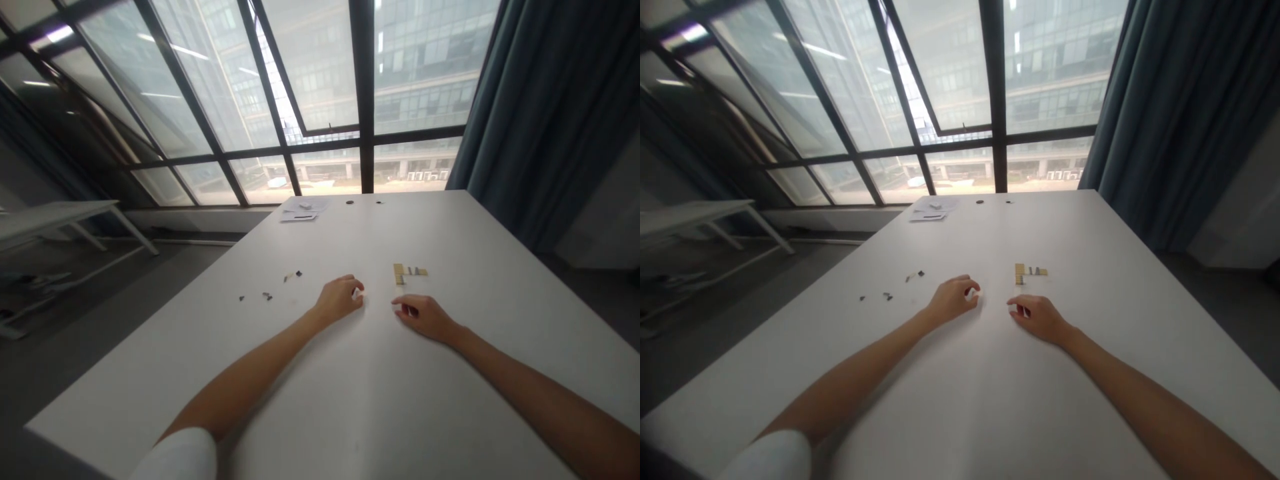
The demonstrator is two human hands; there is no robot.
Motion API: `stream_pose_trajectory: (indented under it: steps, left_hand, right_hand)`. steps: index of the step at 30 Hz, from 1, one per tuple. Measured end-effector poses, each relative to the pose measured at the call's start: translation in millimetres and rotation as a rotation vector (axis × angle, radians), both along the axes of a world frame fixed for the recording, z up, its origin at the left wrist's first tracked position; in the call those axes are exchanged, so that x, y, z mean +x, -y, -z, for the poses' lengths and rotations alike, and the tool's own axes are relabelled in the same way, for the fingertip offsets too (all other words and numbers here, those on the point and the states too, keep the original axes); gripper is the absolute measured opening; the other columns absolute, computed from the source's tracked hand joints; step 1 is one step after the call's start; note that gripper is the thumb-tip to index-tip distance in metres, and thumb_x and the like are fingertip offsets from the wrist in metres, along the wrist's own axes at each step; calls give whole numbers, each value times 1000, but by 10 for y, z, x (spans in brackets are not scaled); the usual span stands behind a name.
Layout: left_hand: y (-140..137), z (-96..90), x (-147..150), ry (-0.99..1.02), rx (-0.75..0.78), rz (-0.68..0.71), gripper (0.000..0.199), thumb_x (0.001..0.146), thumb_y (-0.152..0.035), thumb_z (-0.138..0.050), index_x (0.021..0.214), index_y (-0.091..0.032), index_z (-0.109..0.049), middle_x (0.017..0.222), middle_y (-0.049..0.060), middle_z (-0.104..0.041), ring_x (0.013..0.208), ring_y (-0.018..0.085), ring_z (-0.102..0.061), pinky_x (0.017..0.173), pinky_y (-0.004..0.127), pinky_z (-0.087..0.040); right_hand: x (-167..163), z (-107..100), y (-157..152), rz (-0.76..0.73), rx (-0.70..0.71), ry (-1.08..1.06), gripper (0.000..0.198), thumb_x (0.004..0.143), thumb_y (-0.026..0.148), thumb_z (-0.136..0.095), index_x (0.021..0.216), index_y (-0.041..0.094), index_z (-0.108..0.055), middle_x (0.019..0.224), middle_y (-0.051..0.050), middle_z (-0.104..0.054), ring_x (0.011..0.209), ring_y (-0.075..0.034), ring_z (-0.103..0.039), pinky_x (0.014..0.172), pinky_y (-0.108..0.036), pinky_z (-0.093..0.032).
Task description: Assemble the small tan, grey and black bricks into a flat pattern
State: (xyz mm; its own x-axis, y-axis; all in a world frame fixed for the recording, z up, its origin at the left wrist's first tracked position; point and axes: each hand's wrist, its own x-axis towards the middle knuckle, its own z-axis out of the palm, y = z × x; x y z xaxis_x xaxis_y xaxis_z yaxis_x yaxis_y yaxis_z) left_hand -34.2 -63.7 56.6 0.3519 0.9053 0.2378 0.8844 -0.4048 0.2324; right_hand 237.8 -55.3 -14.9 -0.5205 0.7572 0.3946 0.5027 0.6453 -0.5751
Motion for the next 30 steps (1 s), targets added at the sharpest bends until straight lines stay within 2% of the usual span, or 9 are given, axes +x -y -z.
stream_pose_trajectory:
  steps: [4,9,14,18,21,26,30]
  left_hand:
    - [28,143,472,3,8,133,23,86,-28,-60,106,-27,-73,96,1,-68,82,14,-66,76,23,-51]
    - [-60,221,724,-14,46,181,20,87,-24,-59,103,-26,-71,98,1,-68,89,16,-66,77,23,-51]
    - [-171,266,742,41,81,241,21,86,-22,-61,105,-25,-71,97,2,-67,87,16,-65,76,24,-50]
    - [-207,345,716,201,129,168,26,86,-31,-67,111,-25,-69,92,1,-64,81,14,-62,74,24,-49]
    - [-205,418,684,307,141,113,27,84,-35,-71,108,-24,-70,84,0,-61,75,13,-59,71,24,-47]
    - [-201,493,648,407,187,131,21,86,-36,-71,101,-21,-72,77,-1,-58,71,12,-56,69,24,-45]
    - [-204,503,649,454,216,153,23,89,-38,-69,104,-21,-72,78,0,-59,72,12,-57,70,24,-46]
  right_hand:
    - [13,-24,-15,113,62,-53,27,87,30,-65,112,22,-68,82,-1,-67,59,-12,-52,61,-25,-43]
    - [38,-28,-33,189,135,-27,13,88,27,-63,99,22,-70,86,-2,-69,64,-13,-56,62,-25,-42]
    - [56,-46,-66,203,211,-24,12,90,25,-60,93,21,-70,81,-2,-69,63,-13,-57,60,-24,-41]
    - [75,-84,-80,218,271,-57,11,89,25,-61,93,20,-70,79,-2,-69,59,-12,-56,59,-25,-41]
    - [75,-101,-78,218,298,-88,11,89,26,-60,91,20,-70,78,-3,-69,58,-12,-54,59,-25,-41]
    - [57,-105,-72,193,310,-131,11,91,27,-61,93,20,-69,77,-2,-68,57,-12,-52,59,-25,-42]
    - [56,-97,-72,181,325,-162,11,91,28,-62,94,20,-69,77,-2,-67,56,-11,-51,60,-25,-42]
